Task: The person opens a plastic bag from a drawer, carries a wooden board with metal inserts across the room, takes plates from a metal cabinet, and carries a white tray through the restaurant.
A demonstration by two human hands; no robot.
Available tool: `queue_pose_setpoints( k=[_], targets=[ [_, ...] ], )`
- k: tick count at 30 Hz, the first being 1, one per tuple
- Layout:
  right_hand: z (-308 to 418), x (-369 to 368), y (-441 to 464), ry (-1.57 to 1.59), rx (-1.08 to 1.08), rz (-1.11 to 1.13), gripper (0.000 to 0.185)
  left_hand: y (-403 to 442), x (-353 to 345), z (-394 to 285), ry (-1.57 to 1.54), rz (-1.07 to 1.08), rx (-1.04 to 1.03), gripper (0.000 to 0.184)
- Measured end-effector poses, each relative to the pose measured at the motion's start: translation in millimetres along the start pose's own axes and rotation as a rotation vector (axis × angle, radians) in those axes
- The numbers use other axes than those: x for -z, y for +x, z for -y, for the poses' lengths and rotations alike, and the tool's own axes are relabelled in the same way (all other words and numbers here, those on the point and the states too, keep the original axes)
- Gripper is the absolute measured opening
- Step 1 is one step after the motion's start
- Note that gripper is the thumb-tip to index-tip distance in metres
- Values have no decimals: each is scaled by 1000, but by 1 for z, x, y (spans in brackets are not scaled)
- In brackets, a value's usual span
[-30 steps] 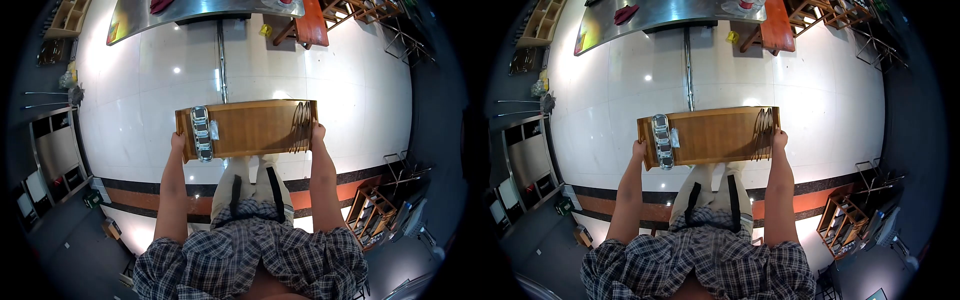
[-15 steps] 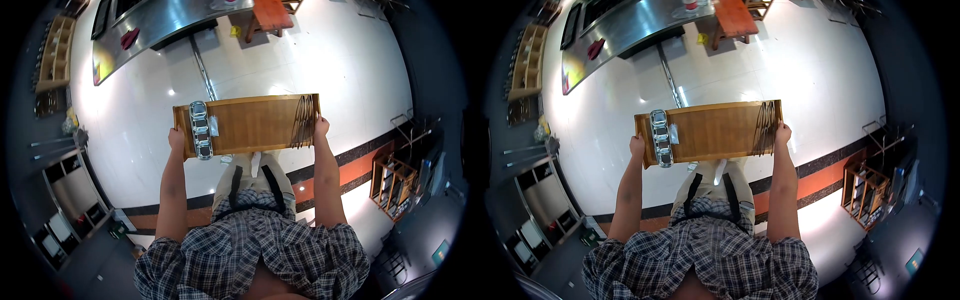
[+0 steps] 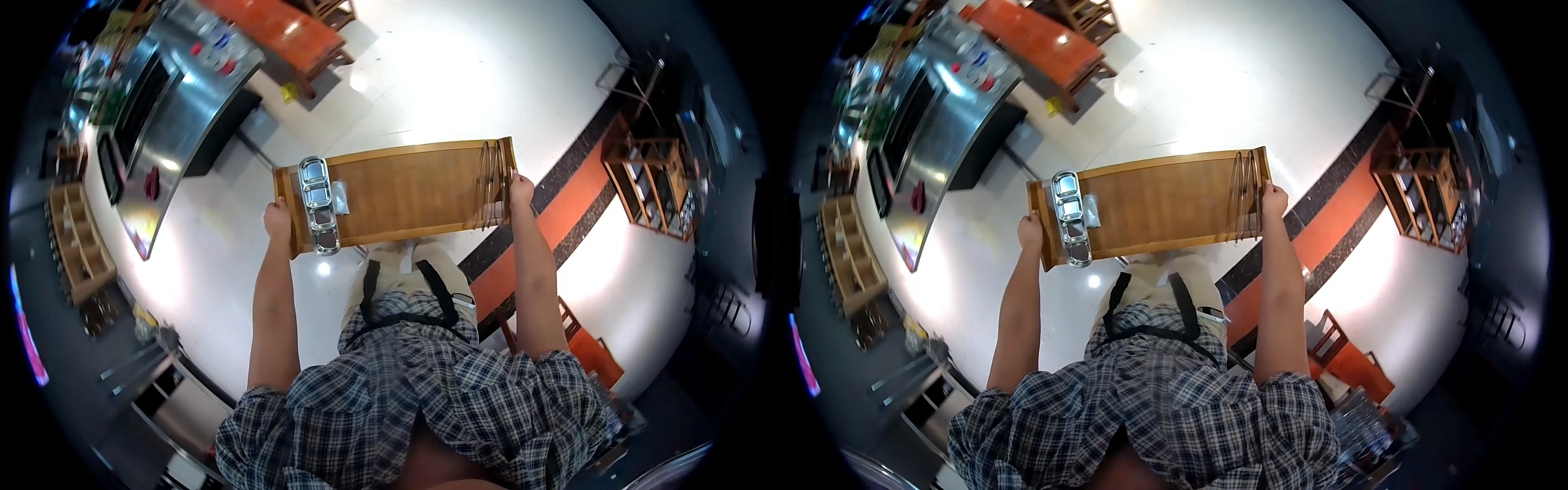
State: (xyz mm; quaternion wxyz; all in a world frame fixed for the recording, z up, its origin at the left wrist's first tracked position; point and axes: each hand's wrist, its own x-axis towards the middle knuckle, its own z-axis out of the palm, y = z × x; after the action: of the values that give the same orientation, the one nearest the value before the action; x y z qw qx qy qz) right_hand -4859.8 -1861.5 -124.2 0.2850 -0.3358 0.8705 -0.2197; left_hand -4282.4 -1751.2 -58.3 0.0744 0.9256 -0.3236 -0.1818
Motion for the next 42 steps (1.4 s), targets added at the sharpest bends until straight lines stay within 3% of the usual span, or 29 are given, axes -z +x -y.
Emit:
queue_pose_setpoints(
  k=[4,14,16,19,31,33,38,39,42],
  targets=[
    [-31,27,-11,-37,-101,-100,37,16,-10,-31,-18,66,-24,45],
    [-112,89,-23,61,-255,-368,39,41,-42,-169,76,126,-442,45],
    [-110,116,-37,57,-362,-304,38,42,-53,-206,52,162,-534,45],
    [-145,128,-53,134,-414,-430,42,12,-34,-263,79,224,-603,46],
    [-218,182,-122,303,-800,-645,39,-58,-96,-452,248,304,-1010,46],
    [-223,187,-152,298,-853,-596,40,-71,-93,-460,264,336,-1062,46],
    [-242,195,-169,459,-963,-765,42,-130,-124,-542,379,394,-1211,45],
    [-257,197,-215,465,-985,-738,42,-150,-98,-509,413,387,-1204,45],
    [-258,202,-213,352,-1006,-800,43,-179,-118,-555,396,417,-1268,44]
  ],
)
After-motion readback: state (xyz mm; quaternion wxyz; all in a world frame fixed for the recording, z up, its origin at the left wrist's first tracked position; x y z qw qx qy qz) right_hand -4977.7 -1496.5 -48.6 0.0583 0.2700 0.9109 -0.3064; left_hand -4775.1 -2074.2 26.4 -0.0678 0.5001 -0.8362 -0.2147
